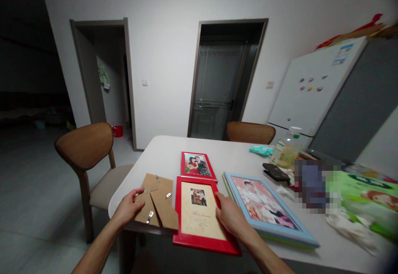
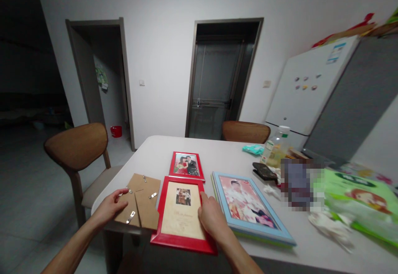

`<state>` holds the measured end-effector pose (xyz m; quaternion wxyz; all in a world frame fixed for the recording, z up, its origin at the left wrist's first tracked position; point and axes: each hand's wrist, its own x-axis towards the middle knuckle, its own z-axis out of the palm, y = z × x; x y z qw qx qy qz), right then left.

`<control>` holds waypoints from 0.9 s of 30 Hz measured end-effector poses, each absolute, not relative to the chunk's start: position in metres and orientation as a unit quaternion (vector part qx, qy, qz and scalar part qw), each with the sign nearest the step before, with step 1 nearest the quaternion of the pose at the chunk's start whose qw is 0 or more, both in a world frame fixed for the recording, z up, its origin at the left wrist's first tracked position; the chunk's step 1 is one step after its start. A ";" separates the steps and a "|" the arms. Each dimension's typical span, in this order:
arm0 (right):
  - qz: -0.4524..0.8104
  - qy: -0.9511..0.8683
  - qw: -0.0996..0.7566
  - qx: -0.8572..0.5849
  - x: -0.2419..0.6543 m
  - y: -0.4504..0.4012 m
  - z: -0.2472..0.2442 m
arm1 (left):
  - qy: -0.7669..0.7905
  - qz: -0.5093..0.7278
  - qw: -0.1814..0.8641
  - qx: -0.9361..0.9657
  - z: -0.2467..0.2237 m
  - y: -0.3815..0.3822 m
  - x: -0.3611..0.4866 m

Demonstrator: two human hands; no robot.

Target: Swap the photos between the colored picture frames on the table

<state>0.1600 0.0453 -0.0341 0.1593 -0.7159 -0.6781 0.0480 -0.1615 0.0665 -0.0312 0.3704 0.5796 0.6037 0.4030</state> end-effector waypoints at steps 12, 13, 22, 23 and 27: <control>0.481 -0.452 0.453 -0.599 0.154 0.044 0.008 | 0.508 0.404 0.225 0.727 -0.015 0.041 -0.085; 0.519 -0.429 0.467 -0.572 0.151 0.042 0.015 | 0.499 0.399 0.240 0.731 -0.011 0.036 -0.071; 0.507 -0.463 0.500 -0.528 0.150 0.047 0.018 | 0.381 0.395 0.207 0.810 -0.001 0.015 -0.002; 0.492 -0.479 0.487 -0.540 0.153 0.049 0.016 | 0.375 0.412 0.186 0.809 0.001 0.015 -0.004; 0.343 -0.567 0.372 -0.650 0.165 0.057 0.002 | 0.437 0.481 0.156 0.744 0.009 0.018 -0.032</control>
